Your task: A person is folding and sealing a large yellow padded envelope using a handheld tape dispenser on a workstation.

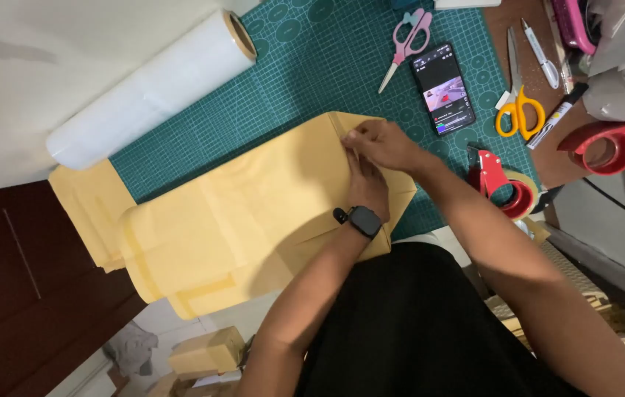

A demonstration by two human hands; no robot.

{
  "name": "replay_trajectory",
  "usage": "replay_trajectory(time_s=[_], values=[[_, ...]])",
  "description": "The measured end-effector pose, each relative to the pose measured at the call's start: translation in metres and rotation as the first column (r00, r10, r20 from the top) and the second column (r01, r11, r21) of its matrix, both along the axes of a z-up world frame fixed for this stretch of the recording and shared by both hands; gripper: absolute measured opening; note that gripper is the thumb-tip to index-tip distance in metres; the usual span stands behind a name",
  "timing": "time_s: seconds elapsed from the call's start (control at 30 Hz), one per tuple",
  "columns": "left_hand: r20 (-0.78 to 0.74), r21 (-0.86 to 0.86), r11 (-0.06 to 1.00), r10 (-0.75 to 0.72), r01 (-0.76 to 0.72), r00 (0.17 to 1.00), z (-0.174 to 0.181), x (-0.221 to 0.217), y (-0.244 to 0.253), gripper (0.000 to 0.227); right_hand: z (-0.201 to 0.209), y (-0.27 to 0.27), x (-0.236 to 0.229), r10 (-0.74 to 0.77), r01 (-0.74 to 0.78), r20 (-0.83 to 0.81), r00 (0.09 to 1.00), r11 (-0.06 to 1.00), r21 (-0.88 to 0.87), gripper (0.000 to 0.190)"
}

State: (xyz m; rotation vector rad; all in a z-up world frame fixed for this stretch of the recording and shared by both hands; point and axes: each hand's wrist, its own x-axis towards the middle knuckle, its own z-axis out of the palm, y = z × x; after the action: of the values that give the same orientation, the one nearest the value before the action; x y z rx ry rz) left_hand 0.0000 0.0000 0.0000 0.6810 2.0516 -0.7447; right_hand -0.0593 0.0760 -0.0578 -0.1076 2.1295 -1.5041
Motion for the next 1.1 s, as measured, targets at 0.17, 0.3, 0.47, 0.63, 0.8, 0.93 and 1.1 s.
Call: replay_trajectory(time_s=[0.17, 0.3, 0.47, 0.63, 0.8, 0.93, 1.1], values=[[0.045, -0.006, 1.0, -0.015, 0.015, 0.999, -0.009, 0.002, -0.001, 0.071, -0.046, 0.01, -0.025, 0.103, -0.08, -0.356, 0.929, 0.994, 0.08, 0.026], [0.061, 0.033, 0.999, -0.007, 0.005, 0.998, -0.017, 0.003, -0.004, 0.072, -0.072, 0.018, -0.016, 0.443, -0.253, -0.579, 0.685, 0.889, 0.38, 0.046], [-0.079, 0.033, 0.999, 0.025, -0.023, 0.997, -0.035, 0.009, -0.001, 0.065, -0.103, 0.021, 0.013, 0.572, -0.199, -0.619, 0.539, 0.8, 0.566, 0.045], [-0.174, -0.02, 0.998, 0.049, -0.053, 0.984, -0.004, 0.003, 0.004, 0.061, -0.092, 0.022, 0.004, 0.59, -0.215, -0.61, 0.529, 0.789, 0.576, 0.038], [-0.205, -0.18, 0.98, 0.045, -0.083, 0.978, -0.045, 0.011, 0.012, 0.06, -0.119, 0.022, -0.027, 0.548, -0.285, -0.595, 0.588, 0.829, 0.482, 0.033], [-0.172, -0.232, 0.972, -0.01, -0.03, 0.985, -0.05, 0.012, 0.014, 0.057, -0.116, 0.007, -0.035, 0.466, -0.164, -0.608, 0.644, 0.859, 0.485, 0.033], [-0.141, -0.257, 0.966, -0.05, 0.012, 0.989, -0.046, 0.011, 0.015, 0.061, -0.149, -0.002, -0.008, 0.546, 0.072, -0.686, 0.48, 0.756, 0.651, 0.059]])
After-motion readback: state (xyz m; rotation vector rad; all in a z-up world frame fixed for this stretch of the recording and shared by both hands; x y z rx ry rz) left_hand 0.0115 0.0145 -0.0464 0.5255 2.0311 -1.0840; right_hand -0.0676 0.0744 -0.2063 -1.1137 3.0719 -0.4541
